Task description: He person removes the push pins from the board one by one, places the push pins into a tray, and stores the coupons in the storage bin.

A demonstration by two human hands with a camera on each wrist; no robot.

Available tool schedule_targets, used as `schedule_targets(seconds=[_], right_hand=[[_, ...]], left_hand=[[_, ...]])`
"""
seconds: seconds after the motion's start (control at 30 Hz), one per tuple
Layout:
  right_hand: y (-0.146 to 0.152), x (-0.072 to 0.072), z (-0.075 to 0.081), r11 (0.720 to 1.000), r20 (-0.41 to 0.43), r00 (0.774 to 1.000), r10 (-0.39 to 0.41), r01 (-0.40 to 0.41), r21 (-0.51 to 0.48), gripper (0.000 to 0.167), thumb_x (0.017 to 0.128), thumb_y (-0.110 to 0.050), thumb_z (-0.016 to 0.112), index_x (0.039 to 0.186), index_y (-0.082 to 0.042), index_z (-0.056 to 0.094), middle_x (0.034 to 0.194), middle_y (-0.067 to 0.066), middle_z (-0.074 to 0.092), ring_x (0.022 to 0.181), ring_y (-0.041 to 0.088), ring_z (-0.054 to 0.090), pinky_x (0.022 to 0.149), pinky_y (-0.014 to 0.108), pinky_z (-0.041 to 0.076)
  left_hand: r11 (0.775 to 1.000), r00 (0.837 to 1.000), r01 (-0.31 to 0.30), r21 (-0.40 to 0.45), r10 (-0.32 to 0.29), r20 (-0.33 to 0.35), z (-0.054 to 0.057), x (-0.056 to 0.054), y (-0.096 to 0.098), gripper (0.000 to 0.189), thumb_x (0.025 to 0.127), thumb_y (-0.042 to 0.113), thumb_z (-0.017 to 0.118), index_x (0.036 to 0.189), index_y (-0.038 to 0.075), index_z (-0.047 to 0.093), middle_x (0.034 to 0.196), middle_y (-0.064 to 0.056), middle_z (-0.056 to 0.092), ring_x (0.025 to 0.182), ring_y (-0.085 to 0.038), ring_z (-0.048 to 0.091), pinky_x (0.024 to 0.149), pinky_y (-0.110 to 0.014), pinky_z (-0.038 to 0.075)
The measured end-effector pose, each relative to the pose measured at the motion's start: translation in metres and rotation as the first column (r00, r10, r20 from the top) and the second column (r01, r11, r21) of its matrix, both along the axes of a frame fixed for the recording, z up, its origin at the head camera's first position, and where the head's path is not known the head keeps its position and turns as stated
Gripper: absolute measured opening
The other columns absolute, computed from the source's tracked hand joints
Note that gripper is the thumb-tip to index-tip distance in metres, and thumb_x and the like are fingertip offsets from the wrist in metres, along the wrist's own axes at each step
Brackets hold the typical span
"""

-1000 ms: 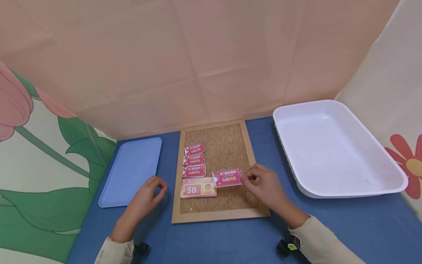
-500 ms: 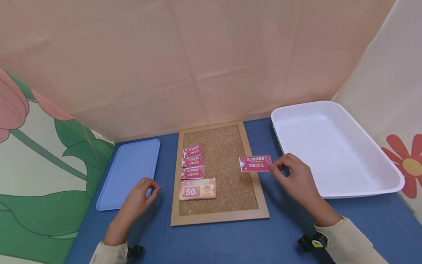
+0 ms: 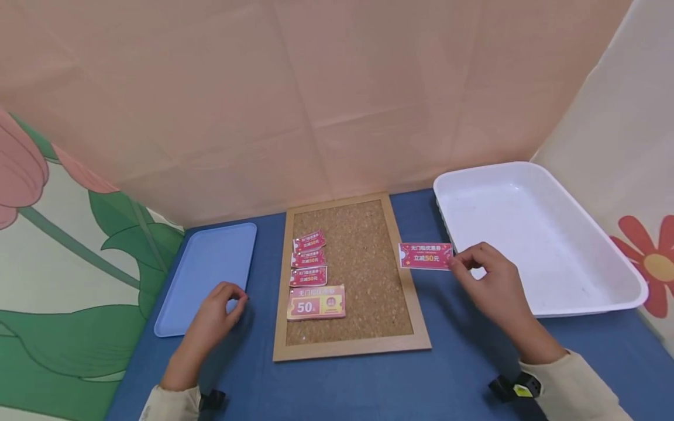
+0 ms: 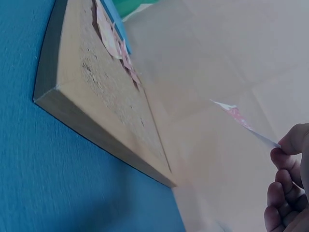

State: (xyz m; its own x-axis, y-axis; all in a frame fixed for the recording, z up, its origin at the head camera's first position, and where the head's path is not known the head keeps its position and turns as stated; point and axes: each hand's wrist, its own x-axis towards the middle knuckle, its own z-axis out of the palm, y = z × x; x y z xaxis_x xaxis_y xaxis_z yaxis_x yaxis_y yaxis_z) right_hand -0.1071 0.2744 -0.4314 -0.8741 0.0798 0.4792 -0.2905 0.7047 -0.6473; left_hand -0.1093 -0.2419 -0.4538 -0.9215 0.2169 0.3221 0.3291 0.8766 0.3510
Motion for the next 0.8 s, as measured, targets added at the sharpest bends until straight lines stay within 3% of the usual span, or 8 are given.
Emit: schedule_targets(seconds=[0.3,0.53,0.8], right_hand=[[0.018,0.003,0.0,0.999,0.008,0.999,-0.049,0.049,0.001,0.014,0.083,-0.014,0.078,0.09,-0.006,0.069,0.087,-0.004,0.059,0.078,-0.003,0.047,0.071,0.003,0.034],[0.041,0.006,0.0,0.995,0.021,0.995,-0.098,0.098,-0.025,0.015,0.083,-0.013,0.077,0.093,-0.005,0.069,0.089,-0.017,0.054,0.078,-0.009,0.046,0.07,0.001,0.034],[0.061,0.012,0.004,0.981,0.043,0.98,-0.195,0.196,-0.012,0.018,0.086,-0.016,0.074,0.093,0.0,0.067,0.088,-0.025,0.048,0.079,-0.013,0.043,0.068,0.002,0.031]], left_hand=[[0.998,0.993,-0.013,0.056,0.02,-0.113,-0.004,-0.004,-0.009,0.012,0.082,-0.001,0.073,0.085,0.005,0.063,0.086,-0.009,0.057,0.081,-0.025,0.061,0.069,-0.041,0.051],[0.992,0.992,-0.092,0.084,0.099,-0.084,-0.004,-0.004,-0.014,0.009,0.083,0.0,0.071,0.085,0.004,0.063,0.088,-0.01,0.058,0.083,-0.027,0.062,0.07,-0.041,0.051],[0.989,0.987,-0.118,0.086,0.127,-0.099,-0.01,-0.004,-0.023,0.01,0.083,-0.001,0.072,0.085,0.002,0.063,0.087,-0.011,0.058,0.083,-0.029,0.061,0.069,-0.043,0.051]])
